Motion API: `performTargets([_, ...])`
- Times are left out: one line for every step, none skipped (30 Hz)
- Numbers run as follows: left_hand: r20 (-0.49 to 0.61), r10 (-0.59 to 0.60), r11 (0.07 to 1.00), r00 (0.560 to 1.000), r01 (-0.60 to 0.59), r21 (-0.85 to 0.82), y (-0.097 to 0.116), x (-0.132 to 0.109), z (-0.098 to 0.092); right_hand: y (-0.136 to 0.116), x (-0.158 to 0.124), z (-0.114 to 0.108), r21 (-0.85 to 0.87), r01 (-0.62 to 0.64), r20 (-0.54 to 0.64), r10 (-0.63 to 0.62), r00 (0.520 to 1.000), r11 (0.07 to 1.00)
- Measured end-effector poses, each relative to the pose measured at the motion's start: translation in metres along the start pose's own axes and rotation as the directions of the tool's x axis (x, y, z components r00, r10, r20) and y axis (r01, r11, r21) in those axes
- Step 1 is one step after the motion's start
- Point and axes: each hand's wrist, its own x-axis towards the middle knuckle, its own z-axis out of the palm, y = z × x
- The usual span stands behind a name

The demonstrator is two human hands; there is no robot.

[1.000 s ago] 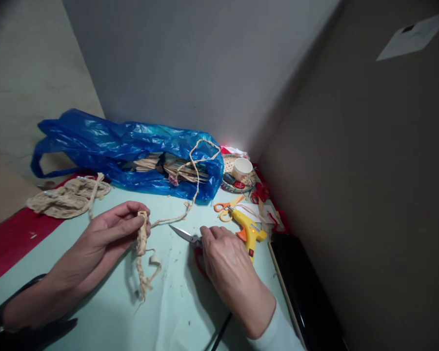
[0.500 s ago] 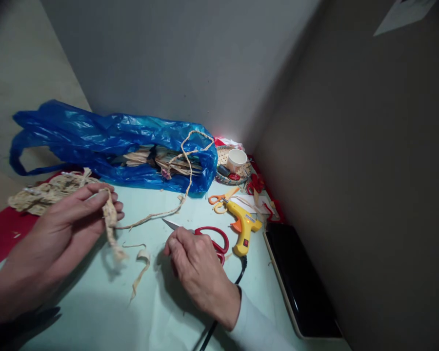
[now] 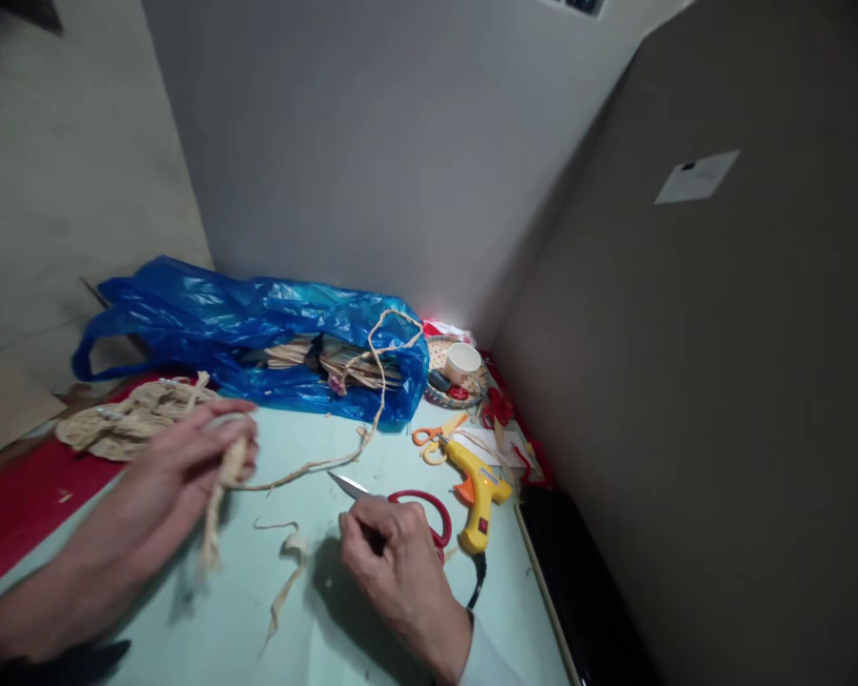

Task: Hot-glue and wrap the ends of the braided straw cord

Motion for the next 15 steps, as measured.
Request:
performTargets([0.069,-0.054,0.998,0.996,0.052,0.026,-0.006,-0.005,0.003,-0.001,0.001,-0.002,0.002,0.003,0.009,-0.003,1.000,1.000])
performTargets([0.132,-0.104,0.994,0.986,0.098,0.053,-0.012,-0.009,0.006,-0.002,0.002,-0.004,0.005,0.001,0.016,-0.001,1.000,1.000])
performTargets([0.186,-0.147,0.988,0.972,0.136,0.071,-0.017,-0.014,0.009,-0.004,0.004,-0.006,0.009,-0.004,0.021,0.004,1.000,1.000])
performTargets([0.230,-0.181,0.982,0.956,0.165,0.087,-0.021,-0.019,0.012,-0.006,0.006,-0.008,0.012,-0.012,0.023,0.012,1.000,1.000])
performTargets([0.270,-0.205,0.978,0.941,0.185,0.097,-0.024,-0.023,0.015,-0.007,0.010,-0.010,0.014,-0.021,0.023,0.021,1.000,1.000])
performTargets([0.297,-0.218,0.975,0.930,0.196,0.103,-0.026,-0.027,0.017,-0.009,0.013,-0.011,0.015,-0.029,0.023,0.029,0.999,0.999])
performTargets([0.320,-0.226,0.974,0.920,0.203,0.104,-0.026,-0.030,0.018,-0.012,0.017,-0.012,0.014,-0.035,0.018,0.035,0.999,0.999])
performTargets([0.342,-0.231,0.973,0.911,0.209,0.101,-0.025,-0.033,0.019,-0.014,0.022,-0.012,0.014,-0.040,0.010,0.040,0.999,0.999])
performTargets([0.365,-0.232,0.973,0.902,0.212,0.093,-0.024,-0.036,0.019,-0.016,0.028,-0.011,0.012,-0.042,-0.003,0.042,0.999,0.999])
performTargets([0.388,-0.227,0.974,0.893,0.212,0.083,-0.022,-0.038,0.019,-0.018,0.034,-0.009,0.009,-0.042,-0.019,0.042,0.999,0.999])
performTargets([0.407,-0.217,0.976,0.887,0.208,0.068,-0.021,-0.039,0.019,-0.020,0.040,-0.006,0.005,-0.040,-0.036,0.040,0.999,0.999])
performTargets([0.421,-0.203,0.978,0.884,0.200,0.052,-0.020,-0.040,0.019,-0.022,0.048,-0.002,0.001,-0.036,-0.047,0.036,0.998,0.999])
performTargets([0.425,-0.186,0.981,0.886,0.190,0.034,-0.019,-0.041,0.019,-0.024,0.057,0.004,-0.005,-0.032,-0.050,0.032,0.998,0.999])
performTargets([0.422,-0.170,0.984,0.891,0.180,0.017,-0.018,-0.041,0.019,-0.025,0.066,0.010,-0.010,-0.026,-0.045,0.025,0.999,1.000])
performTargets([0.412,-0.155,0.985,0.898,0.170,0.000,-0.017,-0.041,0.019,-0.027,0.076,0.018,-0.015,-0.018,-0.034,0.018,0.999,1.000])
